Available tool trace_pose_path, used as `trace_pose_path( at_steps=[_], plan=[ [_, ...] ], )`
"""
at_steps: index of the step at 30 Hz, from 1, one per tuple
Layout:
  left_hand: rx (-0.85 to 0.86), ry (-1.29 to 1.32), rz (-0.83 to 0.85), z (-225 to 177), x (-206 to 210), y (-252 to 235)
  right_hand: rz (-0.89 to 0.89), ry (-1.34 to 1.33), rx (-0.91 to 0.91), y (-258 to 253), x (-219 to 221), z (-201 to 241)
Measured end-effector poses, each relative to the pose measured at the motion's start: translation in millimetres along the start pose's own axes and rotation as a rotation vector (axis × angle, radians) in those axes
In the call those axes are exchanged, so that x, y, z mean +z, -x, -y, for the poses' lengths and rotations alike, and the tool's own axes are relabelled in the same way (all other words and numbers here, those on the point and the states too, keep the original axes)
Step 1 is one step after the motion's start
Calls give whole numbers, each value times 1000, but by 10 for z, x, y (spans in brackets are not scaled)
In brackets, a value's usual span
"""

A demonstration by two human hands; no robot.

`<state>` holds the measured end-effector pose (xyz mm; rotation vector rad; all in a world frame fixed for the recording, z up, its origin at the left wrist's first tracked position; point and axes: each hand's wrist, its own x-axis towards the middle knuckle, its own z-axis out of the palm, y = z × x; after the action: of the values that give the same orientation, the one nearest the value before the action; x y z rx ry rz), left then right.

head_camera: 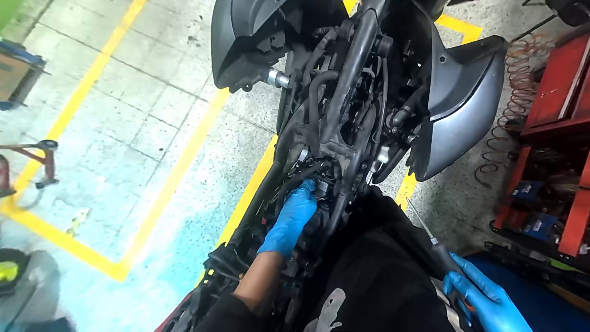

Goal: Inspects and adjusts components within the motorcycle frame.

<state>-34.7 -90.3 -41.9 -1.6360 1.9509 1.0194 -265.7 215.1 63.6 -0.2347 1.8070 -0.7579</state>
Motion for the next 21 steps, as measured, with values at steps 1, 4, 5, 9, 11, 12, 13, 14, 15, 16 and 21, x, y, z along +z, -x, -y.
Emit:
trace_pose_path(
  at_steps=[1, 4, 5, 9, 11, 12, 13, 14, 15, 16, 21],
  plan=[
    [-3, -40, 18, -10, -2, -9, 3, 9, 6, -22, 17, 5],
    [-20, -144, 87, -49, -20, -26, 5, 139, 4, -189, 93, -51],
    [-27, -181, 106, -67, -17, -23, 7, 227, 5, -271, 117, -84],
    [-92, -255, 127, -192, 25, -27, 74, 403, -1, -471, 260, -90],
    [-87, -207, 110, -194, 22, -80, 105, 442, -16, -483, 301, -55],
    [-73, -150, 84, -148, 32, -98, 118, 460, -11, -472, 299, -45],
    [-57, -93, 48, -88, 46, -110, 124, 480, -7, -460, 288, -46],
    [-33, -53, 10, -32, 61, -122, 120, 491, -9, -452, 273, -51],
    [-5, -38, -19, 3, 74, -133, 104, 496, -16, -444, 255, -59],
    [30, -30, -46, 24, 90, -132, 94, 500, -17, -431, 228, -62],
    [107, -62, -24, -36, 105, -121, 8, 461, 24, -417, 117, -162]
  ],
)
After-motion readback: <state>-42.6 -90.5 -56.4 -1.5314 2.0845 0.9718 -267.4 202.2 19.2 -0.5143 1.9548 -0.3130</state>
